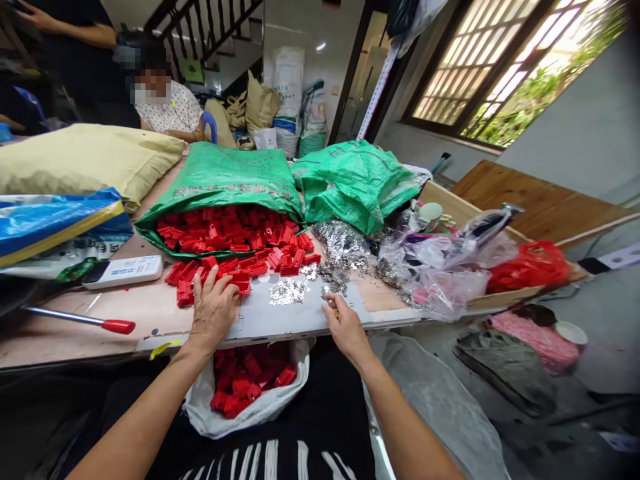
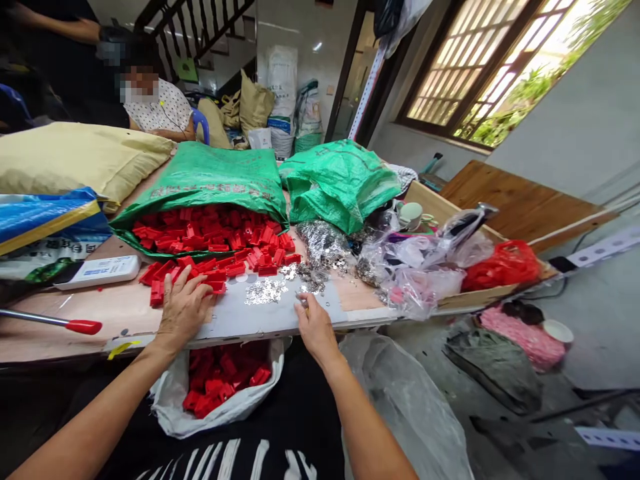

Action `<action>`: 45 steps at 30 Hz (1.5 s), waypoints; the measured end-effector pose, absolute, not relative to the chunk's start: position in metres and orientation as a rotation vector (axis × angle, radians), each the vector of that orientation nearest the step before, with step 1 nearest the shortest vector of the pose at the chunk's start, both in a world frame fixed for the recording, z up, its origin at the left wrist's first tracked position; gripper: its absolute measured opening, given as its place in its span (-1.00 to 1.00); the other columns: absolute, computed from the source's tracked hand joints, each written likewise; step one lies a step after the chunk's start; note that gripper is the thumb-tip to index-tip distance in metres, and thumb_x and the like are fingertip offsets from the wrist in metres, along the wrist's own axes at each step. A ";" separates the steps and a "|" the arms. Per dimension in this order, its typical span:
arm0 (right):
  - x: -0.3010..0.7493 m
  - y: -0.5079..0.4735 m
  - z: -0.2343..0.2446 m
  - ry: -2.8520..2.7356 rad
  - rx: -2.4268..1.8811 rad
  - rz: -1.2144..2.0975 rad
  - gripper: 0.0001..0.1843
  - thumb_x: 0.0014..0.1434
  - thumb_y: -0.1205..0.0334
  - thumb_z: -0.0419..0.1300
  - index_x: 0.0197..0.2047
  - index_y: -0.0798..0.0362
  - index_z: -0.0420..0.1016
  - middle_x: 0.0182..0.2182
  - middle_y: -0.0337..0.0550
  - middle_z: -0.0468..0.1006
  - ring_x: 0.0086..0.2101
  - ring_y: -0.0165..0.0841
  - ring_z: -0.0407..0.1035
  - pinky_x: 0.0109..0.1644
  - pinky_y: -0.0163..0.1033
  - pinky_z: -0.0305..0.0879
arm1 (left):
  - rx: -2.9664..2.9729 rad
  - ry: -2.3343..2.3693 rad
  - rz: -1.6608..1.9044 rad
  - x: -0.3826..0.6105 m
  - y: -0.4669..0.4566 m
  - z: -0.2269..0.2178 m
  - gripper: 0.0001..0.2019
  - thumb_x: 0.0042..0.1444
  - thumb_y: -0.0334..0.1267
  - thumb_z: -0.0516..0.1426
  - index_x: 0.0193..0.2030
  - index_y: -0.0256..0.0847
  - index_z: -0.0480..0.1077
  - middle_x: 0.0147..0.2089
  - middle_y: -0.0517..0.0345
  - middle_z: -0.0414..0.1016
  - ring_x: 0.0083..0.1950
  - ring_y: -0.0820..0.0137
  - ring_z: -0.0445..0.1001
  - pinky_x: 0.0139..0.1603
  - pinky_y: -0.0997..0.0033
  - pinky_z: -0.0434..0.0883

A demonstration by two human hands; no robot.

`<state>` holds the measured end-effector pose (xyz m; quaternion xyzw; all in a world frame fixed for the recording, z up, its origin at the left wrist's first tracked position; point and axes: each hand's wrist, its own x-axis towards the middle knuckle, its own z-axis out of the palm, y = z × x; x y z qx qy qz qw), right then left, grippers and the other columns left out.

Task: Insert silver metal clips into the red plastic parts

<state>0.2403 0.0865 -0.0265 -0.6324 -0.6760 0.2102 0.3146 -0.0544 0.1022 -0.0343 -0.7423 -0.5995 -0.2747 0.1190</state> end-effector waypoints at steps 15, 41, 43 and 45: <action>0.247 0.140 -0.024 -2.026 -1.936 0.078 -0.82 0.22 0.22 0.10 -0.17 -0.03 0.52 -0.24 -0.10 0.50 -0.32 -0.30 0.38 -0.34 -0.28 0.18 | -1.918 -2.515 -2.957 -0.032 0.053 -0.006 -0.72 -0.06 -0.12 0.28 -0.28 -0.20 0.36 -0.32 0.27 0.39 -0.31 0.46 0.45 -0.16 0.32 0.49; 0.181 0.067 0.013 -1.789 -1.168 0.944 -0.81 0.18 0.11 0.16 -0.24 0.05 0.46 -0.34 -0.19 0.55 -0.35 -0.38 0.38 -0.24 -0.31 0.28 | -2.487 -2.209 -1.932 -0.010 0.033 -0.004 -0.67 -0.04 -0.35 0.24 -0.08 -0.12 0.47 -0.08 0.06 0.55 -0.09 0.23 0.53 0.02 0.22 0.44; 0.177 0.063 0.015 -1.800 -1.162 0.946 -0.81 0.18 0.11 0.16 -0.26 0.05 0.46 -0.37 -0.21 0.54 -0.37 -0.39 0.37 -0.27 -0.32 0.28 | -2.493 -2.296 -2.097 -0.009 0.033 -0.002 -0.66 -0.04 -0.31 0.26 -0.05 -0.13 0.48 -0.07 0.07 0.56 -0.08 0.24 0.53 0.02 0.24 0.44; 0.174 0.059 0.014 -1.798 -1.146 0.980 -0.82 0.19 0.12 0.15 -0.27 0.05 0.45 -0.40 -0.23 0.52 -0.39 -0.40 0.36 -0.29 -0.33 0.28 | -2.463 -2.408 -2.410 -0.007 0.032 0.001 -0.60 -0.03 -0.25 0.27 0.01 -0.13 0.46 -0.08 0.09 0.56 -0.09 0.27 0.53 0.00 0.28 0.45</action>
